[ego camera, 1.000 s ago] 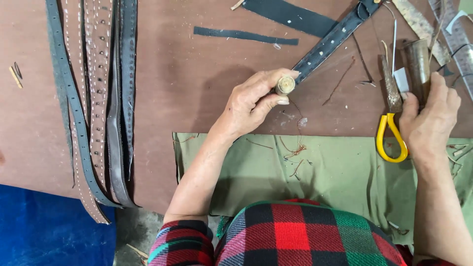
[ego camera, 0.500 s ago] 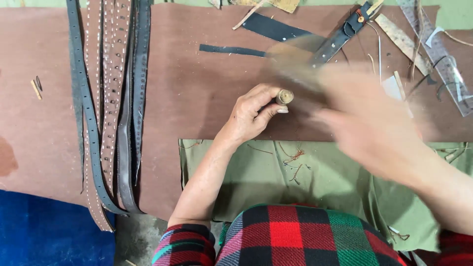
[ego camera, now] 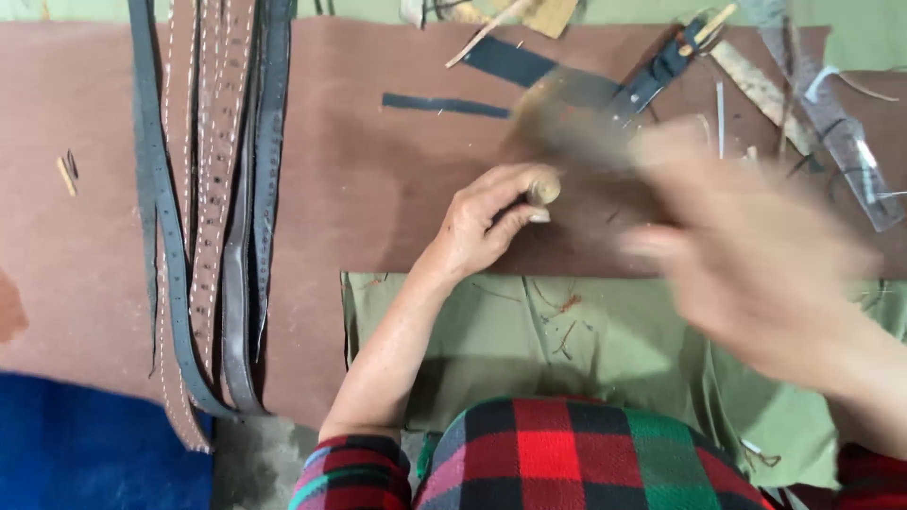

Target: A person uses a mallet and a punch tool to process a leather belt strip on a workshop table.

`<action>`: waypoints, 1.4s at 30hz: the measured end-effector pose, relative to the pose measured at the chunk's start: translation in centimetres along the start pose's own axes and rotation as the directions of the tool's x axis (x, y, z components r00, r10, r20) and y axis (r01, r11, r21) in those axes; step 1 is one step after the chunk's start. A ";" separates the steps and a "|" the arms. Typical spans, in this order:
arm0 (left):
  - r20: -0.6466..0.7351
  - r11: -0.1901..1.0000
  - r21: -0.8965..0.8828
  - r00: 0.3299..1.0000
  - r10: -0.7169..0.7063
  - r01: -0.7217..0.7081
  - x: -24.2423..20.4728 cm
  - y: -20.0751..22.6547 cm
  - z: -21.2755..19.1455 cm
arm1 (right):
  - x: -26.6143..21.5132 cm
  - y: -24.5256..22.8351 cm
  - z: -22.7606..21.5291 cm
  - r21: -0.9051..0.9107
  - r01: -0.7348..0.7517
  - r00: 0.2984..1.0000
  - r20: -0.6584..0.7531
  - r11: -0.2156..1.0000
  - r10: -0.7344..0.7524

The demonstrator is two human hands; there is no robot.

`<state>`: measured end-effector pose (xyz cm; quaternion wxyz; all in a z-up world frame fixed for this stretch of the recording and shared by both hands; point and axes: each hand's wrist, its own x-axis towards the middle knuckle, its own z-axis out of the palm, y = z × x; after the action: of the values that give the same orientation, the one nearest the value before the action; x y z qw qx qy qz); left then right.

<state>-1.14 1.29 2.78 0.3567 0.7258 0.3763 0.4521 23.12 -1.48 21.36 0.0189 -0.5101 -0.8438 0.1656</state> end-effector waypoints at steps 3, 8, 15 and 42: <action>0.031 0.984 -0.174 0.999 0.038 -0.032 0.2 1.2 -0.2 | -0.7 0.6 0.4 0.885 -0.465 0.786 0.405 0.014 0.467; -0.008 0.999 -0.019 0.999 0.043 -0.043 -0.1 0.5 -0.5 | 1.6 0.4 3.3 -0.098 0.194 0.945 -0.250 0.976 -0.212; -0.032 0.987 -0.158 0.999 -0.027 0.021 0.8 2.6 -0.6 | -1.7 7.9 8.6 0.059 0.018 0.887 -0.461 0.998 0.012; -0.347 0.946 -0.306 0.914 -0.213 0.104 0.6 0.8 1.7 | 6.4 5.4 21.8 0.253 0.231 0.829 -0.557 0.940 -0.054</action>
<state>0.86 1.16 3.15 0.4133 0.5345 0.4277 0.6005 20.25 0.70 -1.71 0.3488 -0.4614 -0.8032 0.1426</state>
